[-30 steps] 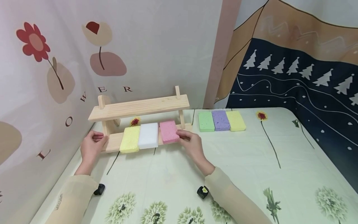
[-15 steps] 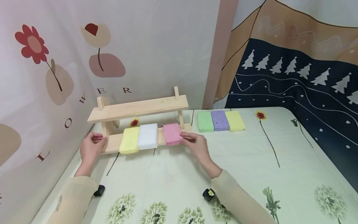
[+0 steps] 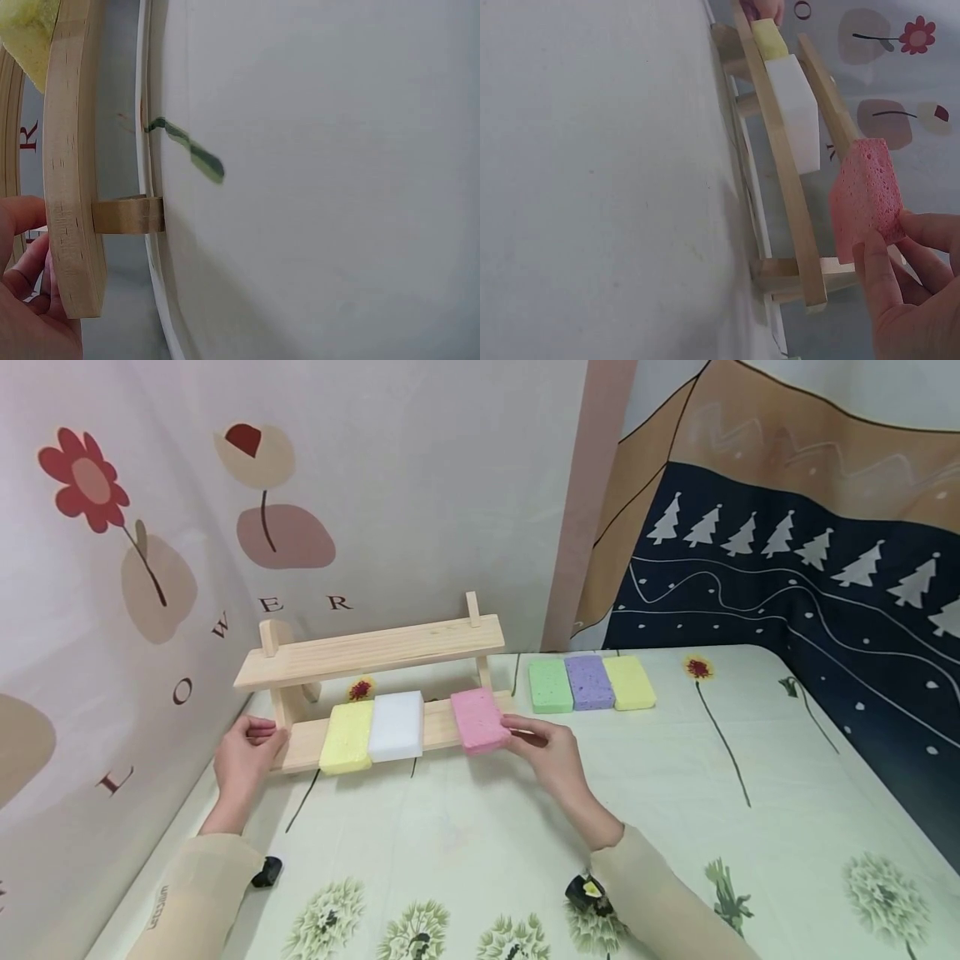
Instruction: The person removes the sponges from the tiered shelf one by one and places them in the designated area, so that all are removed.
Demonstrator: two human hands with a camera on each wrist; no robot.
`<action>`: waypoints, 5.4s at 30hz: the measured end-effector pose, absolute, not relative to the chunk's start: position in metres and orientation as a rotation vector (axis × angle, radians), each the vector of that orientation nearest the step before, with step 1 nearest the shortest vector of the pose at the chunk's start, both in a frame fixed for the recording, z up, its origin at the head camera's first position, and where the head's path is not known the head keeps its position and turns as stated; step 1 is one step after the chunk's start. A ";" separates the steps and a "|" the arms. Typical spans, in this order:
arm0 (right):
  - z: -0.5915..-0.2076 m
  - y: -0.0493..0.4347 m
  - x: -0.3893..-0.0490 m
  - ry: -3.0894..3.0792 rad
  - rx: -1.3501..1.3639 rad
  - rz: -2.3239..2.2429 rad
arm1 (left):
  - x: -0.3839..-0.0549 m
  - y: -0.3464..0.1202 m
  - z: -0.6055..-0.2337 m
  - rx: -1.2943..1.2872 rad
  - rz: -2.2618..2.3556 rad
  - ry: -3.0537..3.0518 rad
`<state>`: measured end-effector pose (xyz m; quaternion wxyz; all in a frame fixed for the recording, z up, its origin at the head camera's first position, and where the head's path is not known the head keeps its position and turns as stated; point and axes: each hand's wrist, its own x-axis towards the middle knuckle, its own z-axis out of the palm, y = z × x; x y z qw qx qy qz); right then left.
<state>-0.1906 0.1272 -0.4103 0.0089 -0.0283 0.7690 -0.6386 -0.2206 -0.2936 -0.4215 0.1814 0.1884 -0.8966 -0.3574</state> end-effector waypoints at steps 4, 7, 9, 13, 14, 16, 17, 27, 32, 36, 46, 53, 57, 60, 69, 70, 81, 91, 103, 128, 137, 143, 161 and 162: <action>-0.409 0.134 -0.186 2.402 -0.095 -2.015 | -0.221 -0.294 -0.422 0.529 -1.010 -2.533; -0.408 0.141 -0.184 2.407 -0.094 -2.018 | -0.221 -0.293 -0.421 0.534 -1.012 -2.532; -0.407 0.145 -0.183 2.424 -0.085 -2.015 | -0.221 -0.294 -0.421 0.532 -1.015 -2.529; -0.407 0.154 -0.181 2.447 -0.049 -2.009 | -0.222 -0.294 -0.420 0.525 -1.020 -2.522; -0.407 0.157 -0.181 2.453 -0.039 -2.006 | -0.222 -0.294 -0.420 0.524 -1.021 -2.522; -0.408 0.161 -0.180 2.453 -0.016 -2.006 | -0.222 -0.294 -0.420 0.523 -1.023 -2.521; -0.408 0.163 -0.179 2.455 -0.011 -2.007 | -0.222 -0.294 -0.420 0.523 -1.023 -2.520; -0.411 0.178 -0.176 2.502 0.052 -1.991 | -0.221 -0.295 -0.421 0.522 -1.020 -2.516; -0.413 0.184 -0.175 2.531 0.068 -1.987 | -0.221 -0.295 -0.421 0.525 -1.021 -2.520; -0.416 0.190 -0.175 2.533 0.070 -2.001 | -0.221 -0.294 -0.421 0.529 -1.022 -2.523; -0.428 0.204 -0.175 2.557 0.074 -1.990 | -0.222 -0.295 -0.421 0.532 -1.020 -2.527; -0.432 0.212 -0.175 2.556 0.139 -1.938 | -0.221 -0.295 -0.421 0.535 -1.030 -2.524; -0.431 0.214 -0.176 2.552 0.166 -1.911 | -0.221 -0.295 -0.421 0.526 -1.026 -2.522; -0.430 0.214 -0.177 2.554 0.172 -1.881 | -0.221 -0.295 -0.421 0.524 -1.020 -2.523; -0.434 0.216 -0.182 2.513 0.148 -1.827 | -0.221 -0.295 -0.421 0.533 -1.023 -2.528; -0.434 0.216 -0.182 2.502 0.136 -1.832 | -0.221 -0.295 -0.421 0.534 -1.021 -2.529; -0.438 0.220 -0.184 2.496 0.067 -1.778 | -0.221 -0.295 -0.422 0.535 -1.024 -2.527; -0.440 0.219 -0.185 2.685 0.049 -1.543 | -0.220 -0.294 -0.421 0.541 -1.038 -2.526; -0.435 0.219 -0.185 2.680 0.031 -1.638 | -0.221 -0.294 -0.421 0.539 -1.038 -2.530; -0.411 0.187 -0.185 2.599 0.000 -1.864 | -0.219 -0.294 -0.420 0.540 -1.055 -2.519; -0.407 0.163 -0.188 2.500 -0.013 -1.930 | -0.218 -0.295 -0.423 0.552 -1.056 -2.521; -0.406 0.145 -0.192 2.463 -0.066 -1.953 | -0.218 -0.296 -0.424 0.559 -1.063 -2.519; -0.405 0.089 -0.201 2.403 -0.223 -2.006 | -0.219 -0.296 -0.423 0.528 -1.070 -2.527; -0.405 0.086 -0.201 2.394 -0.231 -2.010 | -0.219 -0.296 -0.423 0.524 -1.068 -2.527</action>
